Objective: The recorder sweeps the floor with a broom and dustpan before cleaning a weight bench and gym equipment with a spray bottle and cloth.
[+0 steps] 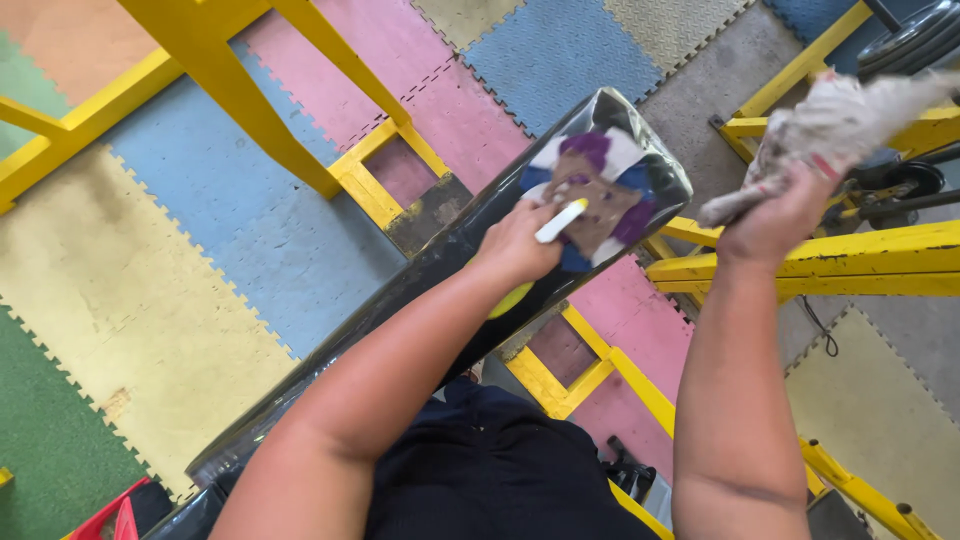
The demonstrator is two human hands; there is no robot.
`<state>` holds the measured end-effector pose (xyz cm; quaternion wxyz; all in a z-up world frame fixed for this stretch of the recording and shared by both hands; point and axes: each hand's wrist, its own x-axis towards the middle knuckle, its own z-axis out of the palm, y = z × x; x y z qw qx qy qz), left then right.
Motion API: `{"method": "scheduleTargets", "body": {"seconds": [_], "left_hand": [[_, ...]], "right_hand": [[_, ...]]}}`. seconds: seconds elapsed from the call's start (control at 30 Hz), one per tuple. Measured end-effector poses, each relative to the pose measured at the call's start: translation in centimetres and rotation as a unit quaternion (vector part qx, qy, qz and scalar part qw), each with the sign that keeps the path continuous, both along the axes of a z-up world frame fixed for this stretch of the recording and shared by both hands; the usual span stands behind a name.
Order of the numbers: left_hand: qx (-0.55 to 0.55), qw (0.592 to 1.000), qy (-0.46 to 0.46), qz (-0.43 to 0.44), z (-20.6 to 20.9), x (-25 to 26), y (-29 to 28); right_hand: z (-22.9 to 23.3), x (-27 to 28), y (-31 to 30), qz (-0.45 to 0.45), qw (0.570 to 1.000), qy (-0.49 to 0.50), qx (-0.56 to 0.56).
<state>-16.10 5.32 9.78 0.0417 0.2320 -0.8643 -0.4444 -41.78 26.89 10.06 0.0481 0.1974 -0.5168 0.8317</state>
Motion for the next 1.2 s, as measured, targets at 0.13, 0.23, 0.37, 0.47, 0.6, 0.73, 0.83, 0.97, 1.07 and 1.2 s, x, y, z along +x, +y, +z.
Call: {"method": "scheduleTargets", "body": {"seconds": [0.13, 0.23, 0.37, 0.47, 0.6, 0.73, 0.83, 0.97, 1.07, 1.2], "left_hand": [[0.040, 0.998, -0.042, 0.029, -0.3, 5.6, -2.1], [0.031, 0.998, -0.036, 0.051, -1.3, 9.2, -2.7], [0.029, 0.996, -0.002, 0.079, -1.1, 11.4, -3.7], [0.047, 0.995, 0.027, 0.084, 0.4, 12.7, -2.8], [0.058, 0.989, 0.124, 0.059, 2.7, 12.3, -2.2], [0.111, 0.982, 0.152, 0.031, 4.8, 12.0, -1.6], [0.175, 0.974, 0.146, 0.005, 4.3, 10.9, -2.1], [0.208, 0.970, 0.119, 0.034, 2.0, 12.1, -2.2], [0.201, 0.976, 0.068, 0.056, 0.5, 12.6, -2.8], [0.163, 0.984, -0.027, 0.069, -1.4, 13.7, -2.9]], "right_hand": [[2.6, 5.1, -7.0, -0.052, 0.932, -0.021, 0.358], [-0.6, 5.8, -9.6, -0.019, 0.588, 0.340, 0.734], [0.1, 10.8, -10.5, -0.077, 0.681, 0.318, 0.655], [-2.3, 16.0, -8.6, 0.007, 0.796, 0.248, 0.552], [-7.9, 21.9, -6.7, 0.203, 0.894, -0.326, 0.231], [-1.7, 24.5, -7.5, 0.320, 0.741, -0.580, 0.115], [-1.6, 21.7, -7.0, 0.426, 0.695, -0.576, -0.064], [5.2, 18.0, -6.8, 0.236, 0.929, -0.280, 0.054], [7.7, 16.3, -6.8, 0.102, 0.951, 0.007, 0.292], [-1.5, 15.2, -7.8, 0.039, 0.665, 0.365, 0.651]]}}
